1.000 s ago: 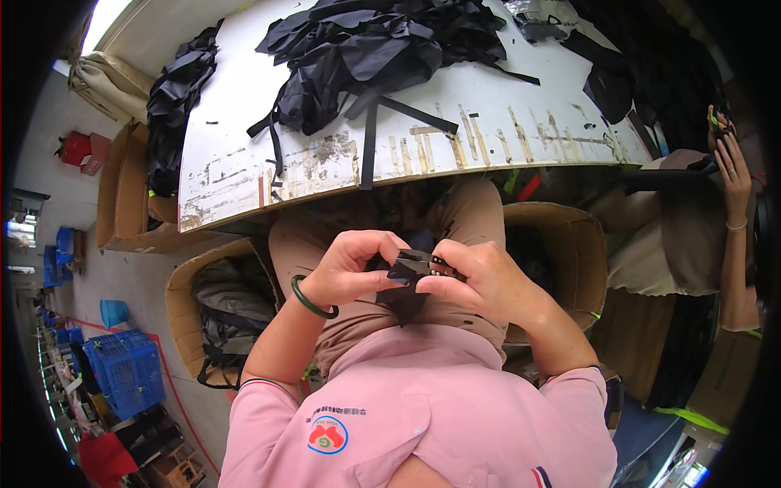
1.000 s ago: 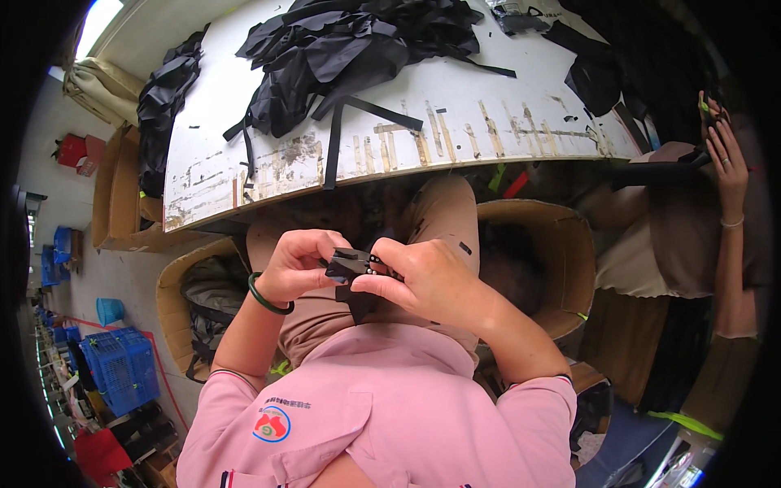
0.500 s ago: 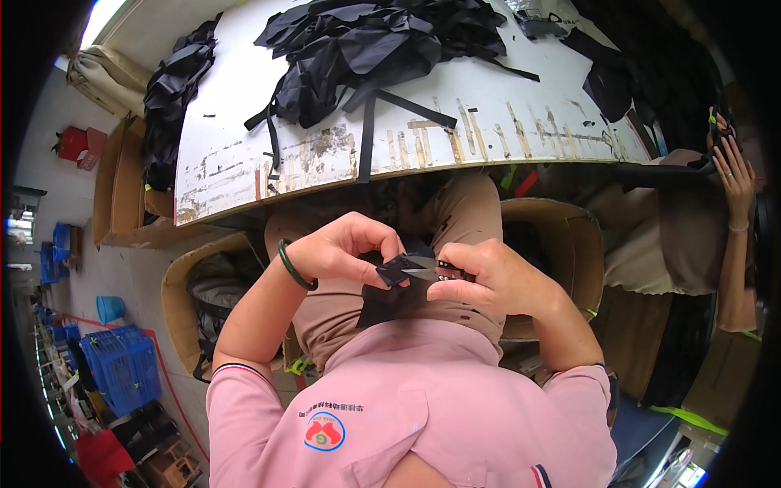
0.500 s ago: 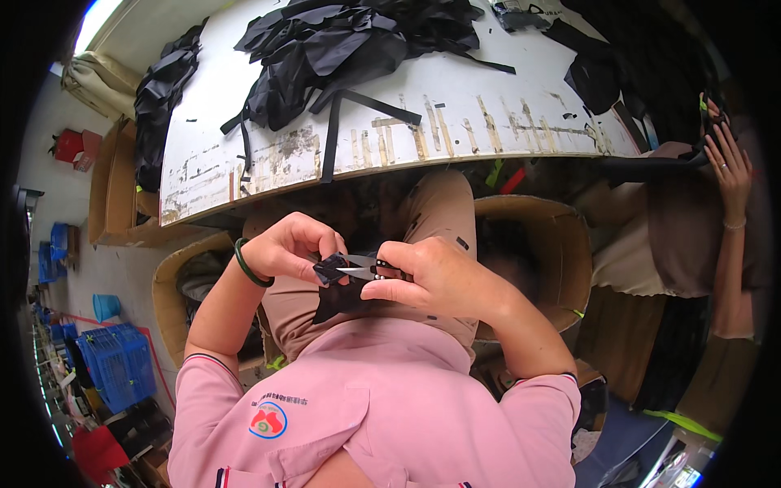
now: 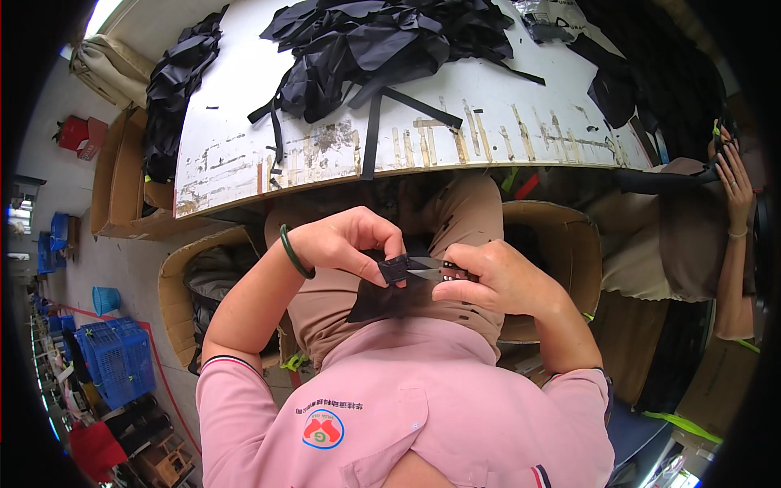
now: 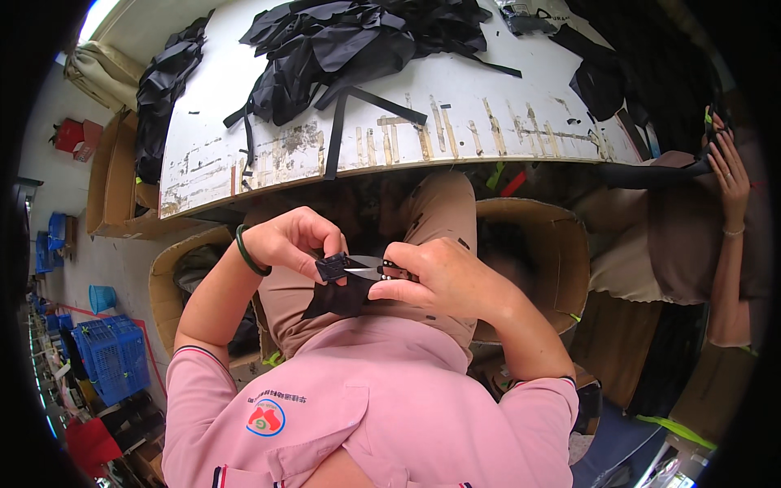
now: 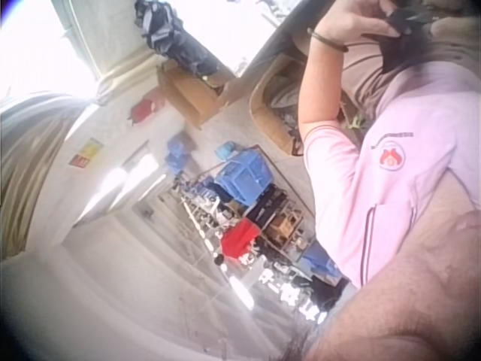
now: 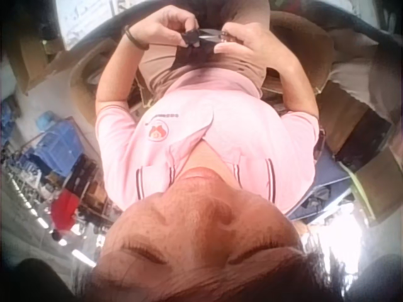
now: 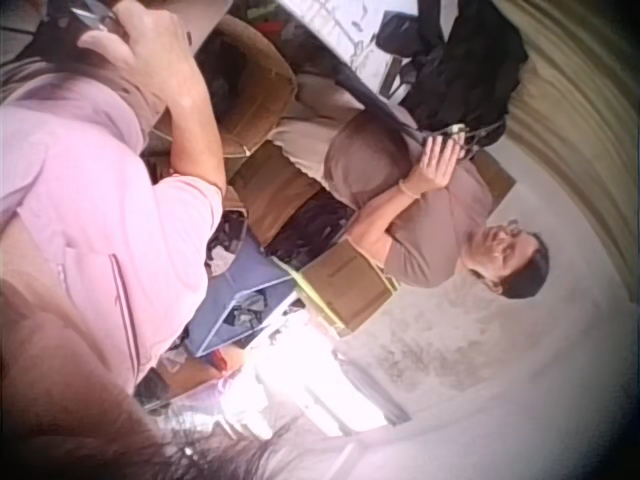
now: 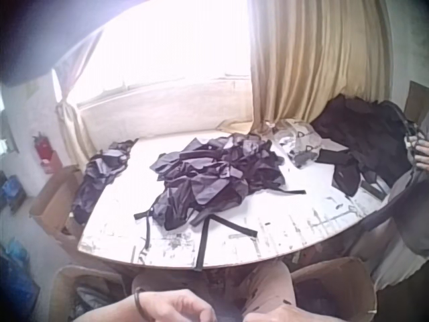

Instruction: Manually trim excess material from black fabric pieces using hand-held snips or scissors.

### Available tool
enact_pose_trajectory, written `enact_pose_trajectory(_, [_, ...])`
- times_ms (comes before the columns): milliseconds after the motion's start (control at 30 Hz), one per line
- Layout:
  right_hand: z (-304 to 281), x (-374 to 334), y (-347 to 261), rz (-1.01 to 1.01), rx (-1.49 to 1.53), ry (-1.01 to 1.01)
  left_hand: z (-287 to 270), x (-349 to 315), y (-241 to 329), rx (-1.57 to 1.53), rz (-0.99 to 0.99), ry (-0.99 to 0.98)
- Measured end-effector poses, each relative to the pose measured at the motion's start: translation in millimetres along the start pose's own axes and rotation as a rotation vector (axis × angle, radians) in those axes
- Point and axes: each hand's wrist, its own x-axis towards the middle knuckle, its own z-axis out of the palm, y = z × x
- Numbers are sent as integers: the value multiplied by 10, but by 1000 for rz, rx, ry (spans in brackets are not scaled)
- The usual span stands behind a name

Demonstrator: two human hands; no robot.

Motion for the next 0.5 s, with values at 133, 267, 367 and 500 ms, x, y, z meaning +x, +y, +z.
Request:
enact_pose_trajectory(133, [13,26,0,-20,-31,-4,-15,-10,-27,-8,-9,-5])
enact_pose_trajectory(267, [39,49,56,-66,-48,-10,-31,-6,-32,-22,-61,-32])
enact_pose_trajectory(367, [65,70,98,-129,-75,-16,-23,10,-20,-75,-145,-17])
enact_pose_trajectory(500, [72,114,103,-189,-76,-20,-62,38,-67,-71,-124,-100])
